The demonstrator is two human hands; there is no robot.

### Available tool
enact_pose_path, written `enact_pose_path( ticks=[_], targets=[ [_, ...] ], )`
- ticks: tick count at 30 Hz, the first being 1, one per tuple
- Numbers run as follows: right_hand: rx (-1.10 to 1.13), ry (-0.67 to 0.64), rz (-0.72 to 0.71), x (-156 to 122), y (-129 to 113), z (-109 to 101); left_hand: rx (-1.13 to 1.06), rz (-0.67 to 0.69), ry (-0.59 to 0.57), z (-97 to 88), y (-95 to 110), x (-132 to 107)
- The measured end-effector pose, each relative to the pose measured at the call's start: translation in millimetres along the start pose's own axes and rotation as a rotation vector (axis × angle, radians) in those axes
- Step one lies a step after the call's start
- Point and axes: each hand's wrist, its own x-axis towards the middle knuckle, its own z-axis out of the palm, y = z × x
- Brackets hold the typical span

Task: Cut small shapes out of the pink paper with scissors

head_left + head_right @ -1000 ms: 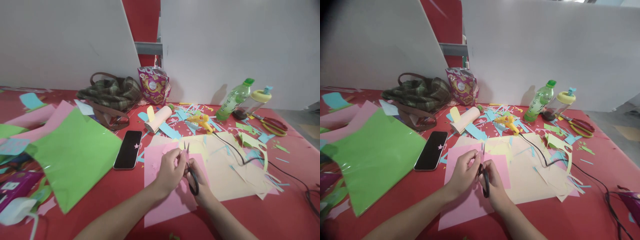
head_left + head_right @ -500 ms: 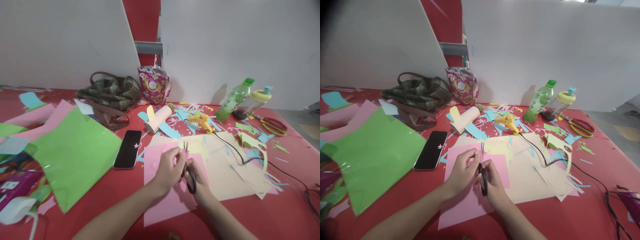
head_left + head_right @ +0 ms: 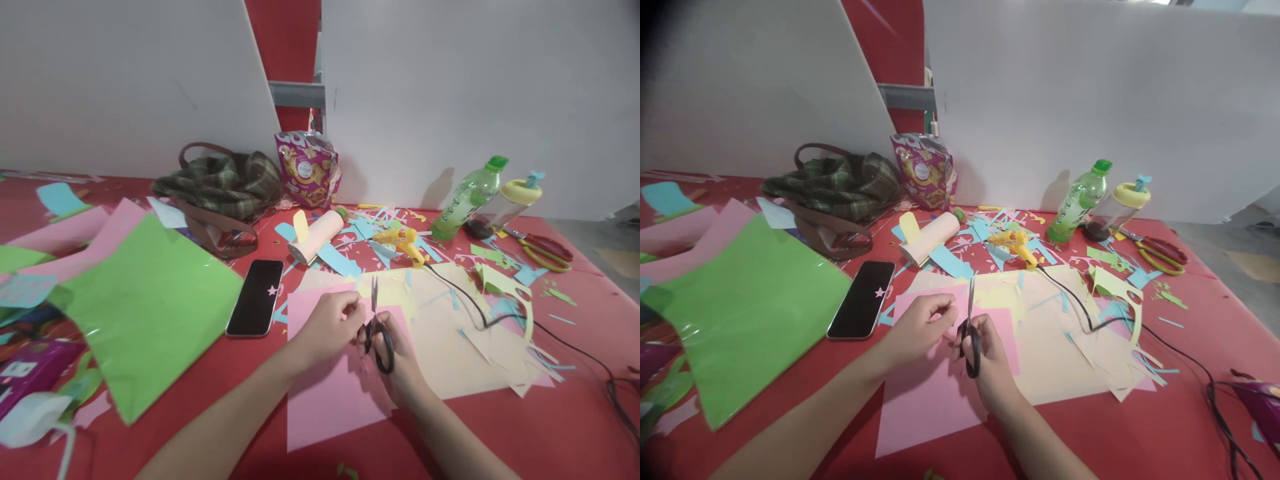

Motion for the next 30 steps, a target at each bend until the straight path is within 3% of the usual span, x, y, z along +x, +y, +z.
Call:
enact_pose_path(
  ticks=[4,8,16,30],
  targets=[
    [0.086,0.079,-0.041,2.3,-5.8,1.5,0.072,0.022,-0.160,-11.2,0.7,1.5],
    [0.100,0.155,-0.020,3.6,-8.2,0.2,0.215,0.066,-0.250,-14.1,-3.8,0.9],
    [0.048,0.124,0.014,1.3,-8.3,-1.0,0.262,0.087,-0.397,-12.2,-16.0,-1.2],
    [-0.046,0.183,0.038,2.7,-7.4,2.6,0.341,0.117,-0.299,-13.5,-15.2,3.2]
  ],
)
